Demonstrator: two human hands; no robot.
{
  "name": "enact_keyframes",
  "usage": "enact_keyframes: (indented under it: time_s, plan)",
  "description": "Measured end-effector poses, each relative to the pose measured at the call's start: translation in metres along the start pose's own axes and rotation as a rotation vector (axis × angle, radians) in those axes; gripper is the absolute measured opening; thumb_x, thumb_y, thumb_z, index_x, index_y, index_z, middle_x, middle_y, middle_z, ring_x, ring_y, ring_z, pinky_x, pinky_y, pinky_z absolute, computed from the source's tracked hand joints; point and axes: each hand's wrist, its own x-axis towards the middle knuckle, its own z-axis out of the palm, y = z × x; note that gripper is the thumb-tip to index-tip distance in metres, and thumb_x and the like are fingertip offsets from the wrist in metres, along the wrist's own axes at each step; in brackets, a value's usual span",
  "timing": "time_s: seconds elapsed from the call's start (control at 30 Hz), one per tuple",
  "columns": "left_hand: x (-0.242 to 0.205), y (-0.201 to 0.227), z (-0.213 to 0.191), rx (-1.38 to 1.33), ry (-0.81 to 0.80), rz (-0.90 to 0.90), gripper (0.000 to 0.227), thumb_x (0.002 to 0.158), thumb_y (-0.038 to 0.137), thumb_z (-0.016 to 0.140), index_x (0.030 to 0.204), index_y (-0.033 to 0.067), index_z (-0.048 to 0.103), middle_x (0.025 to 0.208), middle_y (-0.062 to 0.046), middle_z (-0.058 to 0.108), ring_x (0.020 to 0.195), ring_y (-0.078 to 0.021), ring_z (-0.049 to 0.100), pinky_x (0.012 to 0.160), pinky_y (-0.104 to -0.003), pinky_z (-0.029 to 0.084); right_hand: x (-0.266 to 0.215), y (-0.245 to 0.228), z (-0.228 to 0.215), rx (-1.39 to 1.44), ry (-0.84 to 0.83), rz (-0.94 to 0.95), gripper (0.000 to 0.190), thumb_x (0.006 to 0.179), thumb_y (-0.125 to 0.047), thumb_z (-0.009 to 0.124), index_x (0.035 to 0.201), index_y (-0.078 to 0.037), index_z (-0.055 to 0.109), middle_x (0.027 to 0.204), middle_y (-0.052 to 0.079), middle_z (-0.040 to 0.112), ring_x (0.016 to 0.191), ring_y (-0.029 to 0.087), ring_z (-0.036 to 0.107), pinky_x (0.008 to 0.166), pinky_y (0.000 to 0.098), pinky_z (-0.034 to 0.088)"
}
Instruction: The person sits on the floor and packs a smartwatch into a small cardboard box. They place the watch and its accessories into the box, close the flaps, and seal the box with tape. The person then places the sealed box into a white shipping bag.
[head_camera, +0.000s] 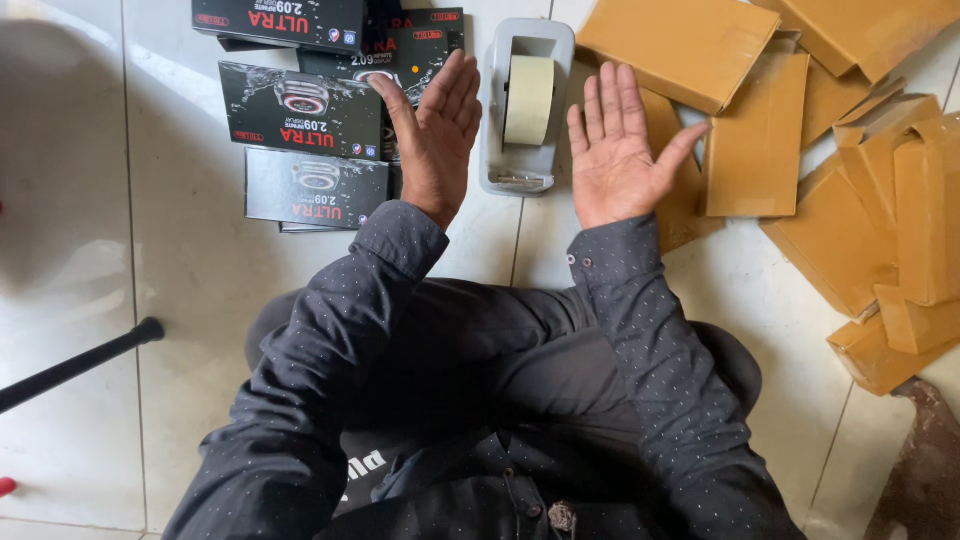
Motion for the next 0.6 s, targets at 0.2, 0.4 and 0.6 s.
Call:
enact_keyframes:
  time_s: [0.2,0.4,0.6]
  plan:
    - [0.016,-0.020,-0.009,0.031,-0.037,-0.040,0.125,0.084,0.092,0.015,0.165,-0.0035,0.020,0.174,-0.023,0.017,0.164,-0.0333,0.012,0.132,-0.043,0.008,0.010,0.035,-0.014,-0.065,0.139,0.017,0.107,0.091,-0.087,0.025,0.165,-0.010,0.036,0.178,0.009,0.020,0.165,0.031,0.007,0.131,0.0507,-0.008]
    - [0.017,-0.033,-0.007,0.204,-0.109,-0.019,0.118,0.088,0.089,0.010,0.166,0.0013,0.019,0.176,-0.019,0.012,0.165,-0.0317,0.007,0.133,-0.042,0.002,0.004,0.042,0.000,-0.332,0.106,0.027,0.107,0.092,-0.087,0.019,0.169,-0.013,0.027,0.180,0.009,0.009,0.166,0.029,-0.003,0.129,0.0500,-0.013]
    - [0.011,-0.034,0.005,0.431,-0.152,0.019,0.108,0.092,0.088,0.010,0.168,0.0119,0.024,0.179,-0.009,-0.001,0.166,-0.0295,0.001,0.134,-0.045,0.002,0.006,0.041,0.021,-0.468,0.012,0.043,0.106,0.095,-0.087,0.015,0.171,-0.013,0.024,0.181,0.011,0.008,0.170,0.028,-0.002,0.133,0.0464,-0.010]
